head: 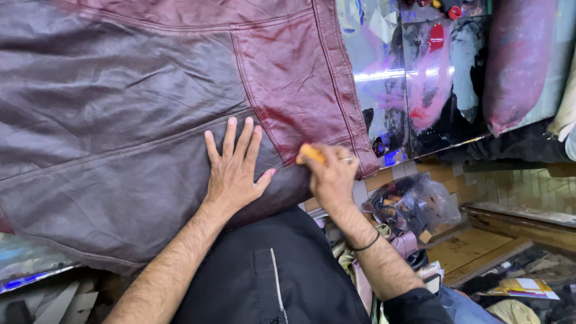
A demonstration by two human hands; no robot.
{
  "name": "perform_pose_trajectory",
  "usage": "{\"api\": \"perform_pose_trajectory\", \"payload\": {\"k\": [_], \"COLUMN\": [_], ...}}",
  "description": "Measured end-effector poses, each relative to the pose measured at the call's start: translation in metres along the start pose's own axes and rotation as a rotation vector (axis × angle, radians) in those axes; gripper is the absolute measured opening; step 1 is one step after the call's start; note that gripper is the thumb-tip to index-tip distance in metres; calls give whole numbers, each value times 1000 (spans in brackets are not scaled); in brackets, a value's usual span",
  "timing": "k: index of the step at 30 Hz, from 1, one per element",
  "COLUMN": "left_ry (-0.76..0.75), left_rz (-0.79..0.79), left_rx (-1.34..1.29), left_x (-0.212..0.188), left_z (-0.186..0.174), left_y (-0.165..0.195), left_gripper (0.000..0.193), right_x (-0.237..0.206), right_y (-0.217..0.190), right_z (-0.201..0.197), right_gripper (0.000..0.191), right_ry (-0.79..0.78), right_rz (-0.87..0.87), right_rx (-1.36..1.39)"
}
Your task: The person applies red dye to a maroon leather jacket laid on a work table. They rub the dye into the leather with a sponge, periodically dipping the sponge into a dye bottle and working the color across different sections of the jacket, repositioning the garment as they go.
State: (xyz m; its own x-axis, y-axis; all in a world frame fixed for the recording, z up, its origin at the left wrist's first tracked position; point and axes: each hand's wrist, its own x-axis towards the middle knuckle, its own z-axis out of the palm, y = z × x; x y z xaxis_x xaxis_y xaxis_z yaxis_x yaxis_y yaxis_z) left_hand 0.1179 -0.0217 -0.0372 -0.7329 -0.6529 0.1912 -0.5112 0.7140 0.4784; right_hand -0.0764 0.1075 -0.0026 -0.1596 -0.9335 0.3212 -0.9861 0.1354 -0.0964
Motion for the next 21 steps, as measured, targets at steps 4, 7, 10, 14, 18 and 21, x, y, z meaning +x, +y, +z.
{"api": "perform_pose_trajectory", "payload": {"k": [4, 7, 10, 14, 18, 21], "left_ry": [4, -9, -7, -15, -13, -19], "left_rz": [-19, -19, -22, -24, -26, -28], "left_rx": [-31, -22, -17, -11, -12, -5], "left_x": [-1, -1, 0, 0, 0, 0], "left_z": [-1, -2, -3, -3, -2, -3], "left_y": [-1, -2, -2, -3, -3, -2], "left_gripper": [104, 106, 109, 109, 108, 108], "right_x": [3, 6, 12, 21, 36, 48], "right_y": [2, 5, 11, 15, 18, 19], "right_z": [3, 8, 15, 23, 27, 28], "right_gripper": [29, 32, 31, 33, 30, 26], "right_ry": [67, 79, 103, 56, 77, 109], "right_rz": [-6, -110, 52, -218, -50, -93], "right_rx": [75, 152, 82, 200, 43, 134]}}
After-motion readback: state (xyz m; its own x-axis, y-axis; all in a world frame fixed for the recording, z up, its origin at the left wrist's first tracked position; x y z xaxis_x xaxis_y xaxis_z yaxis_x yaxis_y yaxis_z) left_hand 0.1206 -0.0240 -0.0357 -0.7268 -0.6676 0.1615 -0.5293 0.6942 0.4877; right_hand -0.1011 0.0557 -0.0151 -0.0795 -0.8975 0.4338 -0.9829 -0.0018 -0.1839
